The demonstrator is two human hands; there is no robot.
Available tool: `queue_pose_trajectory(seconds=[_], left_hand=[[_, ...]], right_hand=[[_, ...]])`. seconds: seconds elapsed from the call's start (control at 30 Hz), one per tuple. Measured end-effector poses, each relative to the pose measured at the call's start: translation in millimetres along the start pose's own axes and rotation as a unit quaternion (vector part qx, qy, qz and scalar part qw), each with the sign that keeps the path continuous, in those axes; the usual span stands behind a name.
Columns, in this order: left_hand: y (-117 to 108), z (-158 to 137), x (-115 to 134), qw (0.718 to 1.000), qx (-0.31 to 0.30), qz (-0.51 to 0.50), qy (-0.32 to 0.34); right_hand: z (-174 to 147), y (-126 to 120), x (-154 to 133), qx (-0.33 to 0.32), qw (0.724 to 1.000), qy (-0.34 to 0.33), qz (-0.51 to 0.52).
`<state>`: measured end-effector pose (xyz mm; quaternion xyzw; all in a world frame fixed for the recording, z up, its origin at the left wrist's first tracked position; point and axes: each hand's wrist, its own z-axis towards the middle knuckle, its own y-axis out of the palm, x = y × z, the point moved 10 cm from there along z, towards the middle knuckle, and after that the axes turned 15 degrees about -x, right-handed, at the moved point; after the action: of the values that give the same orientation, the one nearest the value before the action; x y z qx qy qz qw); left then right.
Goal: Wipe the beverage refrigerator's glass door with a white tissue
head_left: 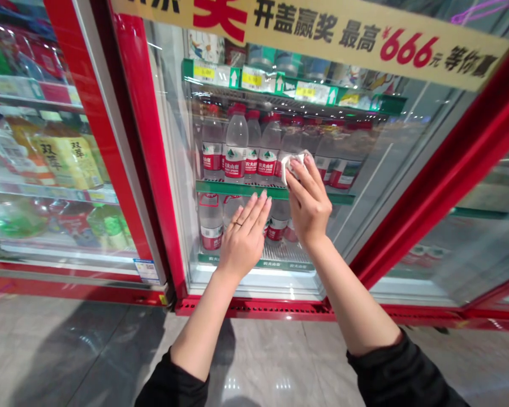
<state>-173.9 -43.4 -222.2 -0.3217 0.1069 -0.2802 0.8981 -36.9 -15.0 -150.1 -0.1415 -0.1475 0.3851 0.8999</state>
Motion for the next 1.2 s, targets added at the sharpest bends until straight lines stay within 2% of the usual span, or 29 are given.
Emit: queue_pose_trajectory(seconds=[0.13,0.2,0.33,0.43,0.53,0.63,0.77,0.9,1.0,1.07,1.13,1.2], left_hand=[[2.2,4.2,-0.5,1.0,0.023,-0.005,-0.013],[2.9,5.1,-0.8,0.999,0.035,-0.003,-0.019],[10.9,6.1,10.0,1.0,0.018,0.008,-0.006],[15.9,8.0,22.5,1.0,0.005,0.025,0.014],[15.7,12.0,24.9,0.999,0.007,0.033,0.01],[13.9,16.4,22.8,0.999,0.013,0.029,0.001],[13.9,20.7,27.8,1.0,0.011,0.025,0.002],[17.4,25.1,40.2,1.0,0.004,0.018,0.011],[21.2,28.2,46.4,1.0,0.007,0.011,0.016],[23.8,29.6,49.0,1.0,0.01,0.009,0.017],[26.8,30.6,50.8,1.0,0.005,0.007,0.014],[29.1,31.1,54.0,1.0,-0.002,0.004,0.013]], right_hand=[[4.4,12.7,-5.8,-0.04,0.999,0.004,0.011],[-6.6,6.5,-6.4,-0.045,0.999,-0.009,0.0],[-25.2,-25.8,6.8,0.054,0.996,0.007,-0.065],[-20.6,-29.7,13.7,0.091,0.991,0.041,-0.085],[-18.4,-19.2,9.9,0.059,0.997,0.031,-0.045],[-36.3,-16.3,10.3,0.015,1.0,0.017,-0.006],[-60.4,-34.4,30.9,0.05,0.997,0.056,-0.018],[-45.4,-37.5,34.4,0.084,0.993,0.063,-0.054],[-35.0,-27.0,23.6,0.054,0.994,0.056,-0.082],[-41.3,-22.9,17.8,0.022,0.995,0.043,-0.085],[-56.3,-28.1,20.5,0.01,0.995,0.043,-0.084],[-71.2,-43.6,32.7,0.038,0.994,0.061,-0.083]])
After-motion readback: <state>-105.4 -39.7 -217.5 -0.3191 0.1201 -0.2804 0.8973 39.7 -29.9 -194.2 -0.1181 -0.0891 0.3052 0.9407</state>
